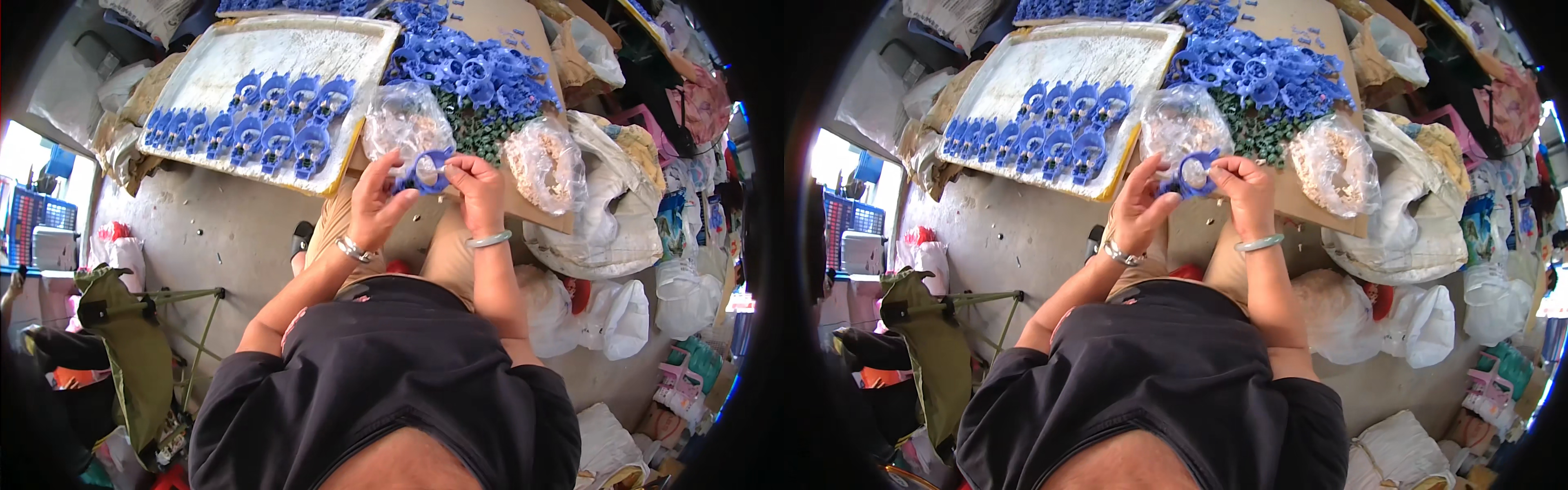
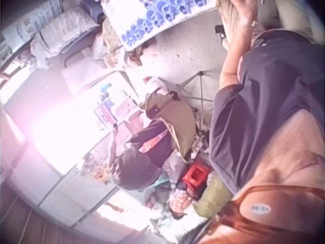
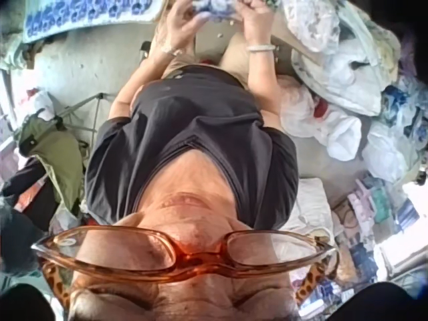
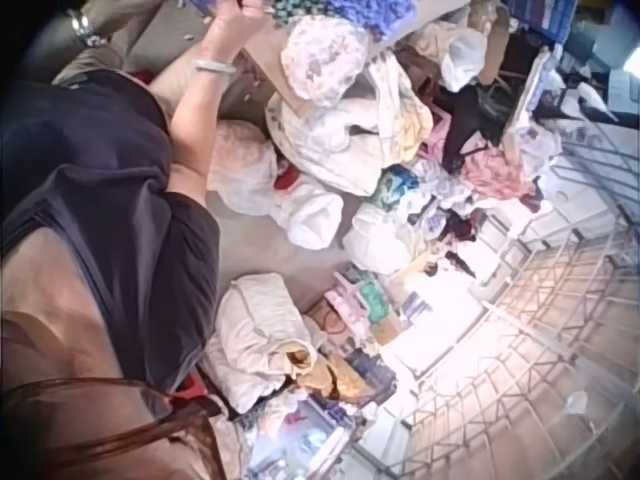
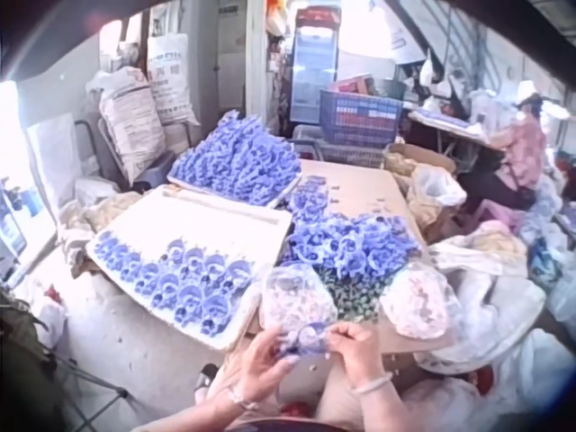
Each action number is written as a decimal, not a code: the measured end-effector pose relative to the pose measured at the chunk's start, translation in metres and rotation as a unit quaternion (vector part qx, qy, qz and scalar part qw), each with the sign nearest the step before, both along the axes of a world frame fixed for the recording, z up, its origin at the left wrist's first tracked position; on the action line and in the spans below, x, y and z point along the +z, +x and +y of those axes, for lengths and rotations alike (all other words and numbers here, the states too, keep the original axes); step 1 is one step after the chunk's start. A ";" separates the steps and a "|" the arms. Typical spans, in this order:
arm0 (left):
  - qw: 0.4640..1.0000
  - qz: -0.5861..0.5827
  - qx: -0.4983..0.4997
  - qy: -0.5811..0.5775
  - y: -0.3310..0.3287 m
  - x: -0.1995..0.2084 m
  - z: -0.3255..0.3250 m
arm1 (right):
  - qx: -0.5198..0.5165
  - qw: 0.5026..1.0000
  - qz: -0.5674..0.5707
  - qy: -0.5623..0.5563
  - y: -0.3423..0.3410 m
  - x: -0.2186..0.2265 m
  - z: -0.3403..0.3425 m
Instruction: Assembling small blue plastic circular parts by inserting white components into them.
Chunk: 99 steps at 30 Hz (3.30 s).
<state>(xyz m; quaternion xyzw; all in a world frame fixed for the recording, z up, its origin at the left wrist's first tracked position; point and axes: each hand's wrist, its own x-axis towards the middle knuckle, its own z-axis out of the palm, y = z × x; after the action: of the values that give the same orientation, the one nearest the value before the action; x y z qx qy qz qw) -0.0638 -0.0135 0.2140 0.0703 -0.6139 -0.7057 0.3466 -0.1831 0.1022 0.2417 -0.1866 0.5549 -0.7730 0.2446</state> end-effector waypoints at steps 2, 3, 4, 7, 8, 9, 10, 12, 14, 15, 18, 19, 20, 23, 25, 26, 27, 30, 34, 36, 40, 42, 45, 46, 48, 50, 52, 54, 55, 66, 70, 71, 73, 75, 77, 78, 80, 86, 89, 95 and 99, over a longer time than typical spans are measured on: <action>0.973 -0.047 -0.024 0.223 -0.001 0.006 0.000 | 0.009 0.999 0.046 0.006 -0.004 -0.004 0.002; 0.952 -0.069 -0.098 0.281 -0.001 0.007 -0.009 | 0.011 0.999 0.049 0.002 -0.007 -0.004 0.003; 0.922 -0.095 -0.166 0.338 0.001 0.007 -0.014 | 0.011 0.999 0.050 0.001 -0.007 -0.004 0.000; 0.804 -0.008 -0.203 0.559 -0.017 -0.019 0.018 | -0.027 0.998 0.050 0.035 0.013 -0.025 -0.020; 0.782 -0.036 -0.161 0.600 -0.024 -0.034 0.017 | -0.066 0.993 0.087 0.040 0.016 -0.047 -0.026; 0.795 -0.041 -0.175 0.580 -0.028 -0.035 0.010 | -0.107 0.985 0.127 0.042 0.013 -0.062 -0.031; 0.805 -0.045 -0.188 0.560 -0.029 -0.038 0.002 | -0.125 0.964 0.229 0.053 0.012 -0.058 -0.033; 0.800 -0.092 -0.238 0.543 -0.022 -0.017 0.000 | -0.135 0.958 0.239 0.079 0.008 -0.057 -0.027; 0.770 -0.127 -0.300 0.548 -0.015 -0.013 -0.006 | -0.152 0.927 0.335 0.079 0.001 -0.038 -0.025; 0.756 -0.102 -0.338 0.552 -0.014 -0.014 -0.005 | -0.150 0.928 0.337 0.054 -0.004 -0.038 -0.024; 0.730 -0.063 -0.372 0.570 -0.016 -0.025 -0.003 | -0.140 0.922 0.356 0.063 -0.005 -0.038 -0.023; 0.738 -0.050 -0.365 0.566 -0.016 -0.024 -0.003 | -0.136 0.920 0.365 0.053 -0.004 -0.035 -0.022; 0.745 -0.037 -0.357 0.562 -0.016 -0.023 -0.003 | -0.141 0.929 0.338 0.050 -0.001 -0.033 -0.019; 0.765 0.003 -0.346 0.543 -0.018 -0.021 -0.004 | -0.122 0.948 0.292 0.025 0.005 -0.020 -0.014; 0.770 0.027 -0.353 0.530 -0.018 -0.019 -0.002 | -0.098 0.906 0.403 0.089 0.012 -0.008 -0.010; 0.775 0.052 -0.362 0.516 -0.019 -0.017 -0.002 | -0.107 0.899 0.410 0.106 0.014 -0.008 -0.012; 0.782 0.055 -0.355 0.509 -0.018 -0.016 -0.002 | -0.106 0.900 0.410 0.106 0.016 -0.007 -0.013; 0.784 0.050 -0.335 0.520 -0.018 -0.014 -0.002 | -0.131 0.844 0.503 0.128 0.018 -0.005 -0.016; 0.785 0.057 -0.340 0.515 -0.016 -0.018 -0.003 | -0.127 0.832 0.523 0.138 0.020 -0.003 -0.015; 0.786 0.061 -0.344 0.510 -0.015 -0.018 -0.004 | -0.118 0.827 0.531 0.140 0.022 0.001 -0.015; 0.787 0.047 -0.333 0.517 -0.013 -0.015 -0.003 | -0.122 0.825 0.537 0.130 0.023 -0.001 -0.017; 0.789 0.046 -0.340 0.510 -0.012 -0.017 -0.004 | -0.121 0.818 0.547 0.131 0.024 0.001 -0.015; 0.790 0.049 -0.338 0.509 -0.010 -0.017 -0.002 | -0.123 0.824 0.539 0.125 0.025 0.000 -0.016; 0.790 0.050 -0.338 0.509 -0.009 -0.016 -0.002 | -0.122 0.824 0.540 0.124 0.026 0.000 -0.016; 0.792 0.043 -0.335 0.508 -0.008 -0.016 -0.002 | -0.122 0.822 0.542 0.123 0.028 0.000 -0.016; 0.793 0.037 -0.329 0.511 -0.008 -0.016 -0.002 | -0.118 0.820 0.547 0.117 0.029 0.000 -0.016; 0.795 0.031 -0.323 0.514 -0.007 -0.015 -0.001 | -0.115 0.819 0.551 0.111 0.029 0.001 -0.017; 0.792 0.034 -0.331 0.513 -0.007 -0.015 -0.001 | -0.131 0.798 0.576 0.118 0.028 0.003 -0.016; 0.791 0.036 -0.331 0.513 -0.007 -0.015 -0.001 | -0.130 0.797 0.578 0.118 0.029 0.005 -0.017; 0.807 0.056 -0.304 0.503 -0.007 -0.021 -0.002 | -0.091 0.743 0.632 0.203 0.037 0.019 -0.009; 0.810 0.069 -0.306 0.495 -0.006 -0.021 -0.001 | -0.082 0.757 0.611 0.215 0.041 0.026 -0.006; 0.812 0.077 -0.307 0.490 -0.006 -0.022 -0.001 | -0.057 0.775 0.582 0.239 0.044 0.031 -0.005; 0.814 0.085 -0.310 0.484 -0.006 -0.022 -0.002 | -0.033 0.792 0.551 0.262 0.047 0.034 -0.004; 0.825 0.087 -0.298 0.473 -0.005 -0.019 -0.001 | -0.046 0.792 0.551 0.258 0.048 0.034 -0.003; 0.829 0.089 -0.299 0.464 -0.005 -0.019 -0.001 | -0.044 0.816 0.514 0.261 0.049 0.031 -0.003; 0.833 0.090 -0.300 0.456 -0.006 -0.019 -0.001 | -0.042 0.838 0.476 0.262 0.049 0.030 -0.003; 0.837 0.086 -0.305 0.446 -0.005 -0.021 -0.003 | -0.026 0.865 0.424 0.266 0.050 0.033 -0.002; 0.853 0.082 -0.321 0.404 -0.005 -0.025 -0.007 | -0.017 0.869 0.399 0.292 0.051 0.035 -0.002; 0.847 0.089 -0.310 0.423 -0.004 -0.022 -0.006 | 0.003 0.851 0.450 0.269 0.047 0.035 -0.001; 0.820 0.083 -0.315 0.470 -0.003 -0.021 -0.007 | -0.004 0.846 0.480 0.231 0.052 0.039 -0.004; 0.813 0.076 -0.320 0.480 -0.002 -0.017 -0.007 | -0.009 0.832 0.515 0.209 0.049 0.035 -0.002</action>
<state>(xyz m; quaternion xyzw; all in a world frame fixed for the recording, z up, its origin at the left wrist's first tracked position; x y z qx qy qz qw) -0.0663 -0.0200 0.1969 -0.0271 -0.1570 -0.9848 0.0691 -0.1341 0.0999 0.2767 -0.4966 0.7504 -0.4333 -0.0504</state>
